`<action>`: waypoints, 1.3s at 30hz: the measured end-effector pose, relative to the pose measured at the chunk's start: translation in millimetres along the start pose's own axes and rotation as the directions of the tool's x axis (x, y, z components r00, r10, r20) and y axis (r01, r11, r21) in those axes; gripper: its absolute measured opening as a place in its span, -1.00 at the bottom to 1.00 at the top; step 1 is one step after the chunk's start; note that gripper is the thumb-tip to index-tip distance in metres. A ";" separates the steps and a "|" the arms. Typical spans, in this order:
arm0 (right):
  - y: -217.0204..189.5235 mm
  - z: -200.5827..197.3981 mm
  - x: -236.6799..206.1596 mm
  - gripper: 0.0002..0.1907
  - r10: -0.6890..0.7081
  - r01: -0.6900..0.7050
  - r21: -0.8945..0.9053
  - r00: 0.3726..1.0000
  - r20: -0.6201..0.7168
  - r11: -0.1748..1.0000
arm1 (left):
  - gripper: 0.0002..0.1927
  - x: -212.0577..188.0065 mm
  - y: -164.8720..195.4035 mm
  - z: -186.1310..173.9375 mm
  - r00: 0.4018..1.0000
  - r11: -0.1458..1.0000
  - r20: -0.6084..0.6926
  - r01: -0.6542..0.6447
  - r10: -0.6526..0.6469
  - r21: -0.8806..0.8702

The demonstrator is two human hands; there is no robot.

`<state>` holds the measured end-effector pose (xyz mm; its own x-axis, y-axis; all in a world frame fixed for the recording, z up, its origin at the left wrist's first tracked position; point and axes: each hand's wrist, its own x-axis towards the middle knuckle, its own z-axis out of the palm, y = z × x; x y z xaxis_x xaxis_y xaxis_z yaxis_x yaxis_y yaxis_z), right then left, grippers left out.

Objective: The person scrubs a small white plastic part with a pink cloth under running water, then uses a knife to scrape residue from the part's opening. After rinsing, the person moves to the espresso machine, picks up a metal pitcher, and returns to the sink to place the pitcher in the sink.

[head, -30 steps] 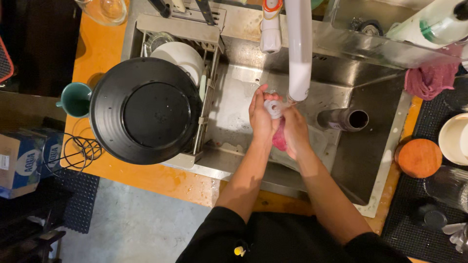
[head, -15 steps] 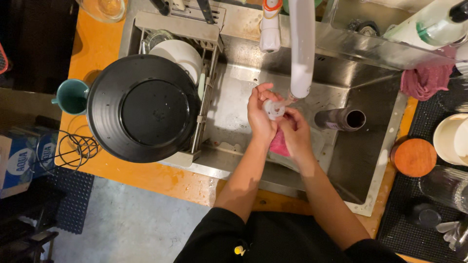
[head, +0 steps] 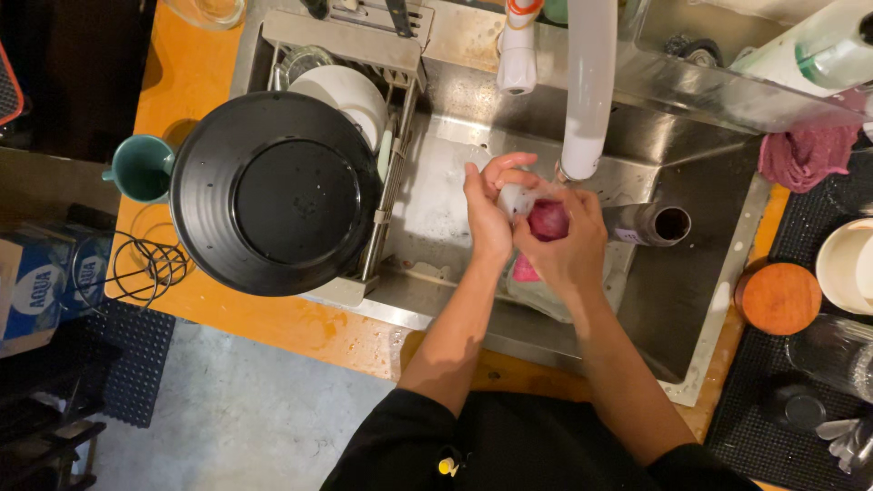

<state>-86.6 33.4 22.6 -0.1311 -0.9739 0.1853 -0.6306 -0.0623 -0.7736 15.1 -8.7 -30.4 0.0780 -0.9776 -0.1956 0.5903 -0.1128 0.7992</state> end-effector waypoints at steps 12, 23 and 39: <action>21.9 15.0 21.7 -0.61 0.416 -0.441 0.212 0.896 0.155 0.872 | -0.29 13.4 -22.2 2.1 0.993 0.993 0.006 0.120 -0.120 -0.006; 23.7 16.3 3.6 -0.64 0.258 -0.293 0.211 0.949 0.179 0.932 | -0.25 17.7 -16.2 -7.2 0.988 0.983 0.001 0.156 -0.156 -0.101; 25.3 12.0 12.5 -0.72 0.308 -0.336 0.156 0.935 0.175 0.929 | -0.33 9.3 4.6 2.3 0.994 0.930 0.107 -0.042 0.003 0.365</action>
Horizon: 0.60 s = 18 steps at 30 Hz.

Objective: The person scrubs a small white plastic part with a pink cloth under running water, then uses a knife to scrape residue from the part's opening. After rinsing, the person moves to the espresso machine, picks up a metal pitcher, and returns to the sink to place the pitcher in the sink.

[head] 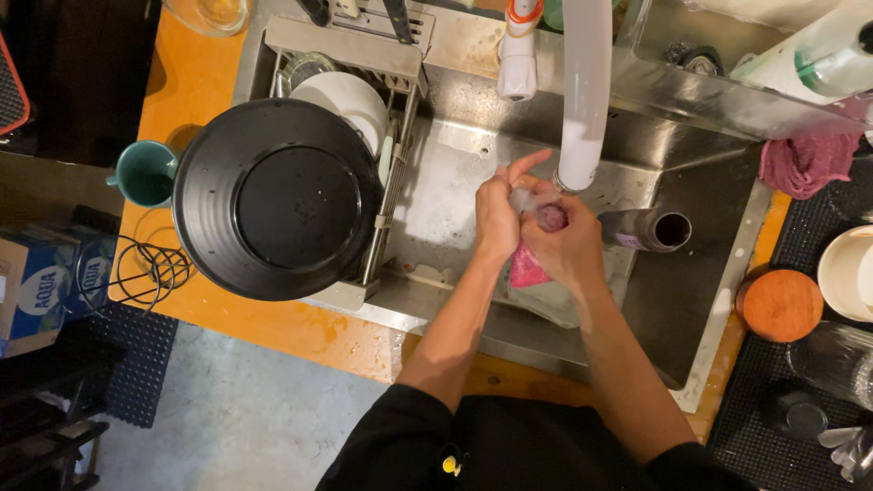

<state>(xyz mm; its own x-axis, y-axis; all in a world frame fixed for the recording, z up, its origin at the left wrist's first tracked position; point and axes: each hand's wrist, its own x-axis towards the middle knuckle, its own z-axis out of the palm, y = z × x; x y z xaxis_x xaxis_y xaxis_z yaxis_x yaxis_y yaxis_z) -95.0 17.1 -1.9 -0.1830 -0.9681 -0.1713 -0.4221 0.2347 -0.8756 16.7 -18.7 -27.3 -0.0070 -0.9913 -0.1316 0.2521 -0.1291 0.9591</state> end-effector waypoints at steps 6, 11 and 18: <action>4.0 5.6 2.4 -0.75 0.077 -0.078 0.066 0.997 0.003 0.995 | -0.36 -2.8 2.1 -0.5 0.999 0.999 -0.013 0.043 -0.043 0.004; -0.3 8.0 0.6 -0.76 0.106 -0.106 0.022 0.994 0.005 0.994 | -0.33 -4.4 -4.0 -3.7 1.000 0.996 -0.028 0.015 -0.012 0.083; -4.1 4.0 -6.4 -0.70 0.017 -0.020 0.059 0.999 0.045 0.998 | -0.26 6.4 -9.3 -4.2 0.988 0.955 0.022 0.152 -0.152 -0.253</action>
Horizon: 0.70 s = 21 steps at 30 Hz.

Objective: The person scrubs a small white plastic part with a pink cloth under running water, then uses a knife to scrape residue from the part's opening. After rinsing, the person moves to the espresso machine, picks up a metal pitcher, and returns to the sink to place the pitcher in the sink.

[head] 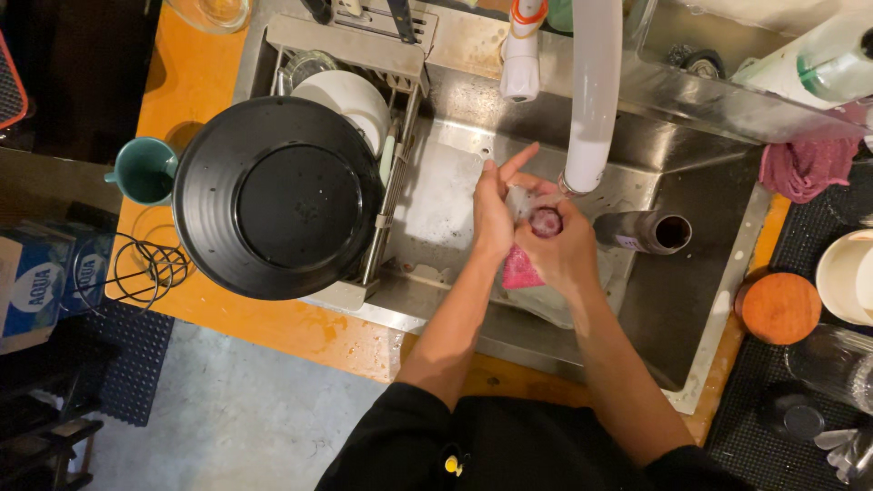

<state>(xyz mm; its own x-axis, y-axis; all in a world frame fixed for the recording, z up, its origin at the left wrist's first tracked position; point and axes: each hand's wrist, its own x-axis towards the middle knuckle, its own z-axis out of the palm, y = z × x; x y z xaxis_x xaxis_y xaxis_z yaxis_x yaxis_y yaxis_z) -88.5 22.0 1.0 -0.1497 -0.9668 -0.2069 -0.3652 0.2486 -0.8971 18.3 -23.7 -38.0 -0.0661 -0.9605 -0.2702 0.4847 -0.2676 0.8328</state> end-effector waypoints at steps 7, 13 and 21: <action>-9.0 0.1 -3.2 -0.71 -0.014 0.005 -0.104 0.996 -0.083 0.995 | -0.28 -4.1 6.3 2.5 1.000 0.995 0.018 -0.013 0.012 0.096; -6.1 -1.9 2.6 -0.68 0.072 -0.075 -0.065 0.996 -0.047 0.995 | -0.30 -11.7 3.0 1.6 0.998 0.977 0.008 -0.056 0.055 0.206; -9.1 -12.6 5.5 -0.60 0.066 -0.058 -0.121 0.996 0.058 0.991 | -0.26 0.2 -1.5 -2.8 1.000 1.000 0.018 0.009 -0.008 -0.017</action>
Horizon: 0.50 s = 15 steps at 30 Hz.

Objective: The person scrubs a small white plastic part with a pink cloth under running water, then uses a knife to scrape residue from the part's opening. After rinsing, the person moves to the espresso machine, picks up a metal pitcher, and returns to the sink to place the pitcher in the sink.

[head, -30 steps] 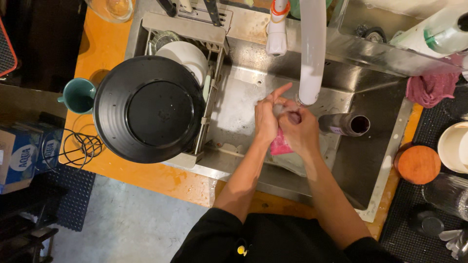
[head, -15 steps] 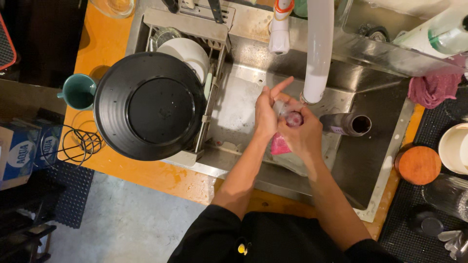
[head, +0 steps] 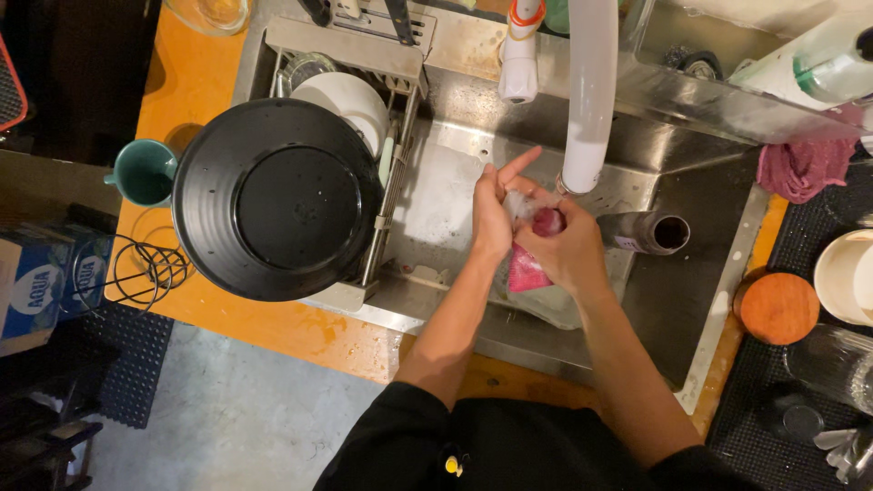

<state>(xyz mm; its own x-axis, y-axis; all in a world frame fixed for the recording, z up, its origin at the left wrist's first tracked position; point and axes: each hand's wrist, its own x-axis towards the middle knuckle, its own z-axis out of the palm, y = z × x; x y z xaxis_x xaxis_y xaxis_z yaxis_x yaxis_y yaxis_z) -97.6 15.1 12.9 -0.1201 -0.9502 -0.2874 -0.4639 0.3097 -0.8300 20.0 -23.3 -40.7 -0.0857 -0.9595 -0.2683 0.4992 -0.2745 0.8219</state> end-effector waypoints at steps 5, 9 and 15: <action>-11.5 -1.9 -7.1 -0.60 -0.034 0.033 -0.020 0.999 -0.025 0.999 | -0.26 -5.1 6.7 -1.8 0.999 0.999 -0.001 0.033 -0.033 -0.011; -17.9 2.2 -13.3 -0.64 -0.095 0.095 -0.011 0.994 -0.060 0.995 | -0.31 -9.6 9.9 0.0 0.996 0.993 -0.009 -0.084 0.085 0.088; -20.2 8.3 -17.8 -0.65 -0.042 0.038 -0.050 0.995 -0.095 0.998 | -0.32 -16.2 13.8 1.4 0.990 0.973 0.003 -0.138 0.140 0.183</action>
<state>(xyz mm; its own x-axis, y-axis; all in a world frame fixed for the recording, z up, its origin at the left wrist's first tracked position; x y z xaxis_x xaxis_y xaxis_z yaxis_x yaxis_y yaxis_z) -78.8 26.1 30.9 -0.1830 -0.9614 -0.2055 -0.5113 0.2716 -0.8154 27.0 -11.6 -24.3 -0.0181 -0.9887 -0.1491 0.3404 -0.1463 0.9288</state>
